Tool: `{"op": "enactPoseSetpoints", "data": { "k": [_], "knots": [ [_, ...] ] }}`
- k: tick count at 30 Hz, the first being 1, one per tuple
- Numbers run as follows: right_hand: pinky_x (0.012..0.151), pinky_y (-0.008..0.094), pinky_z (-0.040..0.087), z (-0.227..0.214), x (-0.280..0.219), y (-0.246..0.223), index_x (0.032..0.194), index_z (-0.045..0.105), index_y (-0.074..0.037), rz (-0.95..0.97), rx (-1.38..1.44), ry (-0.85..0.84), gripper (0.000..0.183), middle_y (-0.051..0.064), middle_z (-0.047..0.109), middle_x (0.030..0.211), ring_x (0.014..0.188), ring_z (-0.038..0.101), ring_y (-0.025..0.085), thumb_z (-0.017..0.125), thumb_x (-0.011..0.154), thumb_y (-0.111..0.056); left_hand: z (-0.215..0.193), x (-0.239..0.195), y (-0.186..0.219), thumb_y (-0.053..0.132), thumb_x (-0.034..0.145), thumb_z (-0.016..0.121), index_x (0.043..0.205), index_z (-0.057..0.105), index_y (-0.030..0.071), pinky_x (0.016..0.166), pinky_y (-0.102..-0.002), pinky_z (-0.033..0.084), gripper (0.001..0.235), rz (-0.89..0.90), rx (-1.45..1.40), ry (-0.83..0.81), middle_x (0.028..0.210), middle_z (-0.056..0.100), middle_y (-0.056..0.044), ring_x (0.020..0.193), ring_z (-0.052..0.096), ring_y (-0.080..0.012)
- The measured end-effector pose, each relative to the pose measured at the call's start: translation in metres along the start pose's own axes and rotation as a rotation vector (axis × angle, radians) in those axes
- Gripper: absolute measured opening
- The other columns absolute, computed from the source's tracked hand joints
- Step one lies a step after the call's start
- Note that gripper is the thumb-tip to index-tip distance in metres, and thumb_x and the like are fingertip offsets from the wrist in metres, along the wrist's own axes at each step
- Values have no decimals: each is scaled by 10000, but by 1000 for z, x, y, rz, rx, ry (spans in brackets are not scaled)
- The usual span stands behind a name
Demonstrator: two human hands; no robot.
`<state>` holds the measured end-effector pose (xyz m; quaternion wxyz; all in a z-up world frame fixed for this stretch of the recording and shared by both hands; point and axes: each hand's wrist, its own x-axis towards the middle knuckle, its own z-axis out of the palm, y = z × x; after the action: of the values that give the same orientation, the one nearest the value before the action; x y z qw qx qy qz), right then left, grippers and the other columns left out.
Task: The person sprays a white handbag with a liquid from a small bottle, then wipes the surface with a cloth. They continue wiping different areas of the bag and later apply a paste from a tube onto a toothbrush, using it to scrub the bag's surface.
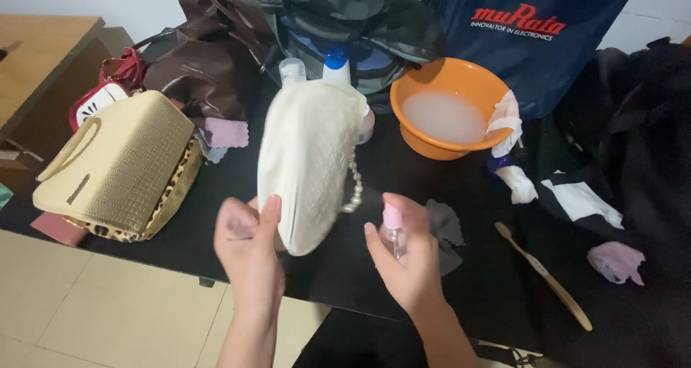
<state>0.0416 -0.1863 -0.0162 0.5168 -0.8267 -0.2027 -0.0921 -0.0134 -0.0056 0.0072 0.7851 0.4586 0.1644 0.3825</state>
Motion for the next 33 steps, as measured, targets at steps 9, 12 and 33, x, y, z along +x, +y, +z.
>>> {"op": "enactPoseSetpoints", "data": {
  "k": [9,12,33],
  "knots": [
    [790,304,636,-5,-8,-41,1248,632,-129,-272,-98,1,438,95,754,1113,938,777,242,794,842,-110,4,-11,9,-24,950,710,720,397,125,813,-170,523,416,641,524,-126,628,516,2,1145,763,-292],
    [873,340,656,2,-6,-37,1304,580,-95,-427,-110,24,531,116,754,1172,1018,796,290,835,838,-95,2,-10,1,-57,917,715,723,400,103,907,-239,584,403,801,571,-220,678,554,-45,1131,739,-371],
    [510,232,543,-38,41,15,1297,413,-139,-105,292,83,614,103,563,851,430,569,149,730,822,85,-20,9,27,-28,833,798,627,326,146,728,-193,466,544,304,422,-45,587,382,12,969,799,-219]
  ]
}}
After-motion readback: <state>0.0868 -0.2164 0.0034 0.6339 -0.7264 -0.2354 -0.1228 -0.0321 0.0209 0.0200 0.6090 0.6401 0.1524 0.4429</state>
